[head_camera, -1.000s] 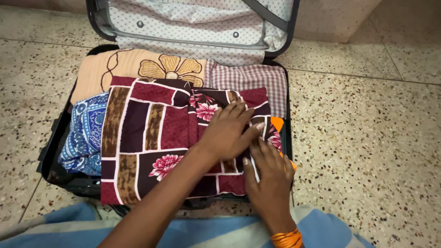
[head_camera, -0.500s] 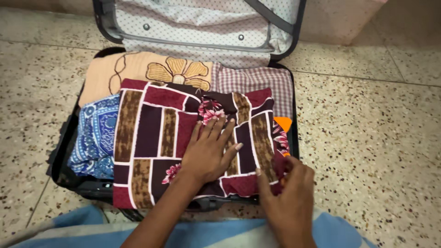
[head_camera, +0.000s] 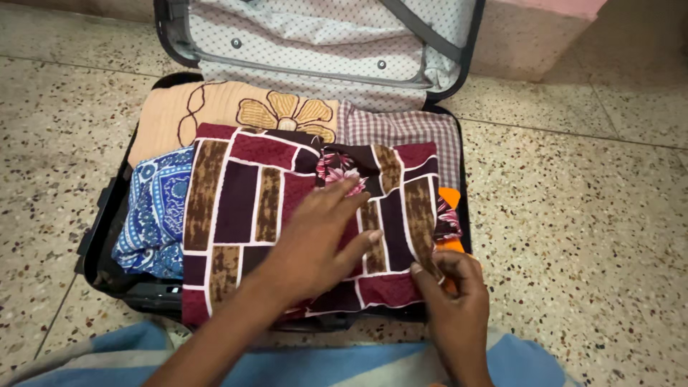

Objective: The person is packing a suitcase by folding and arranging clothing and a watch inside before securing internal straps and closing the lid.

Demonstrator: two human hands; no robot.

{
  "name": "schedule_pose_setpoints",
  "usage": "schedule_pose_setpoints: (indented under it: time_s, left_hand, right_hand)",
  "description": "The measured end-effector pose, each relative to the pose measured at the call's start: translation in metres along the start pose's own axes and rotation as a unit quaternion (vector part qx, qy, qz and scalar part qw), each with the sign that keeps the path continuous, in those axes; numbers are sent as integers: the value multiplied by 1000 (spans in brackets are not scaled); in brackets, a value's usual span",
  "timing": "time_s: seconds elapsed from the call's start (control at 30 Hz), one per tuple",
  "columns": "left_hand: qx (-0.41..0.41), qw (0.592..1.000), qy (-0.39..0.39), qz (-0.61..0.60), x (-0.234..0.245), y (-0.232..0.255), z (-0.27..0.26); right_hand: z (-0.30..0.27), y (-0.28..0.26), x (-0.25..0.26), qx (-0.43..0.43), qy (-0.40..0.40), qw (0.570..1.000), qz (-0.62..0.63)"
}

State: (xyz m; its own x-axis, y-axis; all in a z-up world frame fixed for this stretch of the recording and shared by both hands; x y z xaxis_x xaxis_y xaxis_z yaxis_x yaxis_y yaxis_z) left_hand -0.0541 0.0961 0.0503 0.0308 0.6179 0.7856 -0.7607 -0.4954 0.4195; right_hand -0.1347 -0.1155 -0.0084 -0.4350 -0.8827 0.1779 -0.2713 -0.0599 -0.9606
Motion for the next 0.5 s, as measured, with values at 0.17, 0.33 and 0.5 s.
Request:
schedule_pose_setpoints:
  time_s: [0.17,0.33,0.5]
  left_hand:
    - [43,992,-50,108,56,-34,-37]
    - [12,971,33,237,59,-39,-69]
    - [14,972,36,230,54,-45,-73]
  right_hand:
    - [-9,-6,-4,-65,41,990,119]
    - [-6,-8,-24,-128,-42,968,210]
    - [-7,-19,-28,-161,-52,966,197]
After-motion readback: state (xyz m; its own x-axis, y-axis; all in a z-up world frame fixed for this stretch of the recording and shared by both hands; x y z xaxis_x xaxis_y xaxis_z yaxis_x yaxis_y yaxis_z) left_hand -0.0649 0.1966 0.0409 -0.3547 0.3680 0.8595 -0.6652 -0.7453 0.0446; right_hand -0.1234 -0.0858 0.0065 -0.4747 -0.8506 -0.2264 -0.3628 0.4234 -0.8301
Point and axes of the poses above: each hand's wrist, its own z-axis towards the middle knuckle, its own x-axis out of the back of the hand, y = z × x, the point moved 9 cm from there along z, towards the middle knuckle, and after that the axes turned 15 degrees about -x, right-handed, at the moved point
